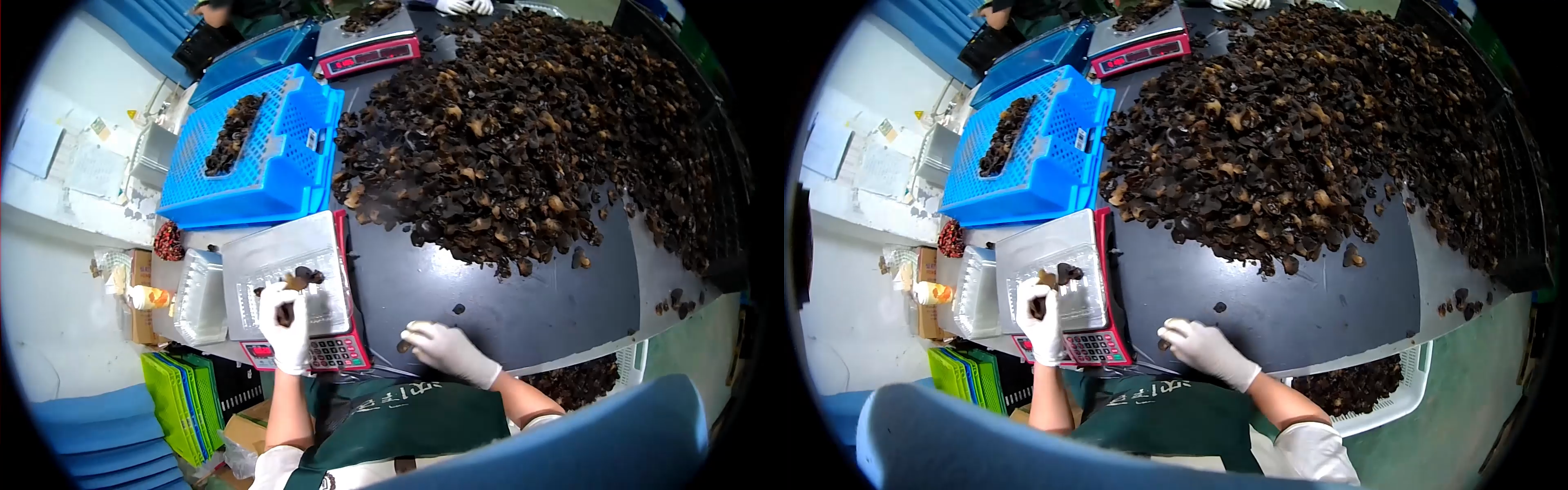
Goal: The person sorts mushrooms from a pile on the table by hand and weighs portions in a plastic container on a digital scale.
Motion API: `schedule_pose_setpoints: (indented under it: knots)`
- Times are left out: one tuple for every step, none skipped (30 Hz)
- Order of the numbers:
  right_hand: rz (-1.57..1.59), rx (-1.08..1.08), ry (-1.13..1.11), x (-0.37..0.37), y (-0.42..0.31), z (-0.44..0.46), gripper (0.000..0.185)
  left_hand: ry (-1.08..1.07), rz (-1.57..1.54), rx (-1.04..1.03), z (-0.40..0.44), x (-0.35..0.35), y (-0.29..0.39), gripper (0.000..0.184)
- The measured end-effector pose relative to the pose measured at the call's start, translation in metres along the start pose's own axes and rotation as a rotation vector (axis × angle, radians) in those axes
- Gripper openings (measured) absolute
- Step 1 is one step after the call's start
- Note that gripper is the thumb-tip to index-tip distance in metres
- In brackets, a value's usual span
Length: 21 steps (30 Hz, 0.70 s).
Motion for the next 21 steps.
schedule_pose_setpoints:
  knots:
    - [-0.041, 0.064, -0.014, -0.014, -0.006, 0.005, 0.036, -0.016, -0.05, 0.068, 0.008, 0.01, -0.003, 0.017]
    - [-0.126, 0.104, -0.033, -0.028, -0.008, 0.007, 0.031, -0.03, -0.098, 0.134, 0.017, 0.021, -0.005, 0.017]
    - [-0.133, 0.16, -0.094, -0.037, -0.006, 0.007, 0.028, -0.012, -0.04, 0.051, 0.022, 0.033, -0.027, 0.017]
    - [-0.142, 0.22, -0.153, -0.039, -0.004, 0.009, 0.026, 0.01, -0.161, 0.028, 0.029, 0.035, -0.019, 0.016]
    - [-0.057, 0.202, -0.11, -0.04, -0.001, 0.011, 0.019, -0.001, -0.147, 0.01, 0.033, 0.041, -0.018, 0.016]
    - [0.081, 0.15, -0.045, -0.047, 0.008, 0.013, 0.017, -0.009, -0.133, -0.005, 0.036, 0.048, -0.018, 0.016]
    - [0.19, 0.102, 0.06, -0.039, 0.007, 0.026, 0.016, -0.029, -0.064, 0.004, 0.039, 0.055, -0.019, 0.015]
    - [0.299, 0.051, 0.158, -0.03, 0.007, 0.036, 0.014, -0.059, 0.03, 0.027, 0.041, 0.064, -0.035, 0.016]
    - [0.444, -0.07, 0.224, -0.017, 0.002, 0.053, 0.016, -0.091, 0.13, -0.01, 0.043, 0.069, -0.037, 0.017]
    - [0.442, -0.058, 0.287, 0.001, -0.009, 0.073, 0.019, -0.127, 0.228, -0.044, 0.045, 0.069, -0.035, 0.018]
    - [0.467, -0.024, 0.321, 0.014, -0.02, 0.094, 0.022, -0.153, 0.217, -0.126, 0.048, 0.067, -0.032, 0.02]
    - [0.49, 0.008, 0.356, 0.022, -0.029, 0.116, 0.024, -0.174, 0.202, -0.131, 0.044, 0.068, -0.053, 0.02]
    - [0.504, 0.064, 0.34, 0.021, -0.034, 0.136, 0.025, -0.203, 0.238, -0.155, 0.043, 0.067, -0.059, 0.02]
    - [0.52, 0.12, 0.324, 0.016, -0.04, 0.156, 0.026, -0.234, 0.277, -0.178, 0.042, 0.066, -0.064, 0.021]
    - [0.444, 0.185, 0.317, 0.013, -0.047, 0.175, 0.026, -0.296, 0.277, -0.217, 0.041, 0.065, -0.073, 0.022]
    - [0.37, 0.249, 0.309, 0.006, -0.055, 0.192, 0.026, -0.355, 0.319, -0.221, 0.041, 0.065, -0.072, 0.03]
    - [0.351, 0.226, 0.198, -0.012, -0.054, 0.207, 0.026, -0.372, 0.316, -0.251, 0.041, 0.064, -0.071, 0.035]
    - [0.309, 0.244, 0.123, -0.032, -0.049, 0.217, 0.029, -0.39, 0.314, -0.281, 0.042, 0.062, -0.069, 0.041]
    - [0.22, 0.257, 0.127, -0.04, -0.051, 0.222, 0.03, -0.385, 0.372, -0.276, 0.04, 0.064, -0.068, 0.051]
    - [0.131, 0.271, 0.133, -0.047, -0.052, 0.224, 0.03, -0.415, 0.336, -0.248, 0.04, 0.065, -0.069, 0.058]
    - [0.211, 0.304, 0.212, -0.046, -0.055, 0.223, 0.031, -0.395, 0.323, -0.241, 0.039, 0.067, -0.073, 0.062]
Point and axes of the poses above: each hand's wrist, its own z-axis towards the middle knuckle, its own x-axis out of the back of the hand, y = z × x, the point moved 2 cm from there along z, towards the middle knuckle, and after that the axes turned 4 degrees about x, right-handed, at the moved point
